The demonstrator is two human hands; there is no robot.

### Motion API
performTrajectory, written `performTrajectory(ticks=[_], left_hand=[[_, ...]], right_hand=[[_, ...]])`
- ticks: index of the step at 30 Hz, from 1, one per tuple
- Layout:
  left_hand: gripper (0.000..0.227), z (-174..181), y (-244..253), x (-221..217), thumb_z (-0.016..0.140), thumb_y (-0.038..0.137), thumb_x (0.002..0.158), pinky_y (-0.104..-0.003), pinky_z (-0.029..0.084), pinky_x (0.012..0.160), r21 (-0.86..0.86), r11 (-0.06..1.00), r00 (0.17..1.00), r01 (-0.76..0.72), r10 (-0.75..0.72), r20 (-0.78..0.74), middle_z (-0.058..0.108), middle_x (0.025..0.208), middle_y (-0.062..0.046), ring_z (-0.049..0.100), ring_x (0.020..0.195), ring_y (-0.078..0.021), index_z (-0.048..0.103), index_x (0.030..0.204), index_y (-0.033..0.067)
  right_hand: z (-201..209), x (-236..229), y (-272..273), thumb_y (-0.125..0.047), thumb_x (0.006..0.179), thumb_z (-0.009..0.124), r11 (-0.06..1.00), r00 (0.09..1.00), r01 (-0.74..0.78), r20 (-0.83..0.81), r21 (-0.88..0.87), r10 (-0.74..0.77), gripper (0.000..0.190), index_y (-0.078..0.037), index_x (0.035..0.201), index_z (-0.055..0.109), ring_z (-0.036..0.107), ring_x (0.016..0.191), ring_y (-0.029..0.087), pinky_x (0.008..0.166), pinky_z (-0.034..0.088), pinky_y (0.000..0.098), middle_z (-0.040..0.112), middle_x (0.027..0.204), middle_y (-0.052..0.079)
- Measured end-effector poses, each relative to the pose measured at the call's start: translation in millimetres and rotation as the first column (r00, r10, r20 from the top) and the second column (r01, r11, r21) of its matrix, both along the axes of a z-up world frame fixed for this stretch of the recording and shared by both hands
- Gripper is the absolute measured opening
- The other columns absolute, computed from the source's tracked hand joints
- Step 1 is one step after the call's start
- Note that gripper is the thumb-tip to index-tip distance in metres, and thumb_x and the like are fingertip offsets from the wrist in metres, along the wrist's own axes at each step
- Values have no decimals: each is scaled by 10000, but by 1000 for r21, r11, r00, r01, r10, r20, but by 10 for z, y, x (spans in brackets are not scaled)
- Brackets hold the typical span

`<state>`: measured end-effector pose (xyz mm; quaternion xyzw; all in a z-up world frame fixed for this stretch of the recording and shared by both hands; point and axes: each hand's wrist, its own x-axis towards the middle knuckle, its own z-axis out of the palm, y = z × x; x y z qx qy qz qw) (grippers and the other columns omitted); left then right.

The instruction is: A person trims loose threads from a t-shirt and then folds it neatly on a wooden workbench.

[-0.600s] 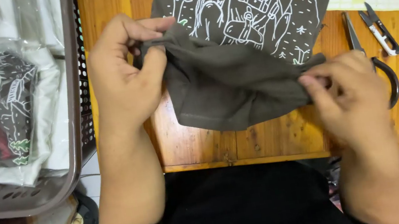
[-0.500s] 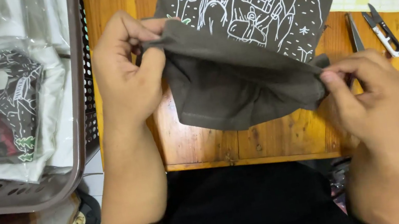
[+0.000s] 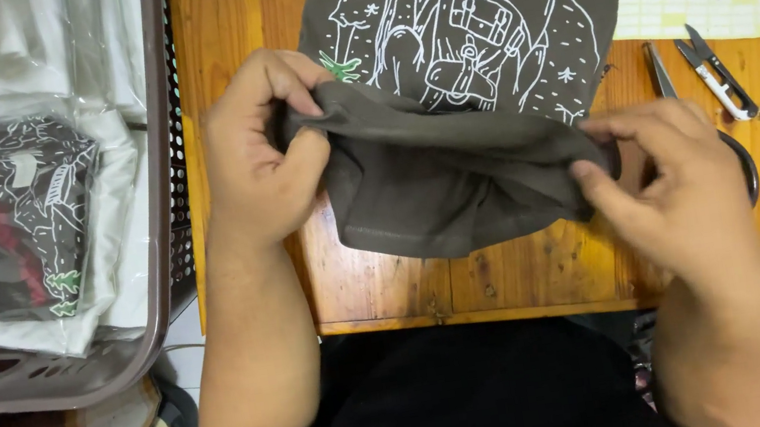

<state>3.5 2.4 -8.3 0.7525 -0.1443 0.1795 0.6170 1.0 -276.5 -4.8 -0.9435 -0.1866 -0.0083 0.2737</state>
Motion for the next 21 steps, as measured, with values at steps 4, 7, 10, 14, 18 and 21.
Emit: performTrajectory(ticks=[4, 7, 10, 14, 18, 21], left_hand=[[170, 5, -15, -15, 356, -96, 663, -264, 381, 716, -34, 999, 1000, 12, -13, -3, 482, 814, -89, 466, 784, -188, 388, 735, 54], [187, 15, -19, -15, 344, -113, 644, -264, 390, 707, -69, 997, 999, 27, -25, 33, 484, 790, -92, 474, 763, -193, 384, 713, 56], [204, 23, -6, -19, 316, -111, 613, -263, 404, 698, -141, 990, 1000, 13, -11, 15, 463, 761, -84, 480, 768, -197, 366, 698, 68], [206, 34, -4, -31, 323, -102, 619, -275, 404, 740, -201, 980, 1000, 5, -3, 8, 423, 746, -73, 478, 794, -213, 366, 709, 77], [126, 24, -26, 5, 438, -48, 754, -273, 397, 758, -167, 985, 999, -39, 41, 11, 427, 774, -90, 479, 802, -204, 382, 767, 65], [194, -9, -34, 22, 465, -41, 738, -153, 333, 561, -95, 979, 960, -183, 156, -234, 474, 802, -6, 428, 682, -52, 436, 867, 101]], right_hand=[[188, 92, 359, -242, 759, 613, 989, 990, -138, -11, 51, 139, 419, -13, 1106, 563, 482, 974, 275, 843, 389, 385, 542, 1020, 134], [209, 202, 547, -331, 803, 509, 982, 968, -184, -162, 52, 190, 580, -21, 1276, 381, 399, 1055, 283, 831, 357, 423, 500, 1136, 130], [119, 248, 582, -240, 820, 514, 979, 955, -193, -217, 72, 204, 466, -56, 1244, 458, 394, 910, 233, 763, 358, 356, 550, 895, 45], [-10, 269, 471, -159, 832, 553, 966, 969, -195, -118, 169, 217, 140, -35, 893, 571, 407, 762, 196, 681, 340, 303, 501, 726, 32], [-10, 295, 349, -111, 879, 448, 862, 920, -141, -256, 487, 295, 155, -44, 750, 505, 422, 680, 122, 648, 331, 230, 446, 724, 21], [-75, 330, 327, -85, 882, 429, 834, 914, -40, -317, 550, 253, 142, -34, 772, 502, 443, 726, 134, 681, 336, 234, 478, 785, 45]])
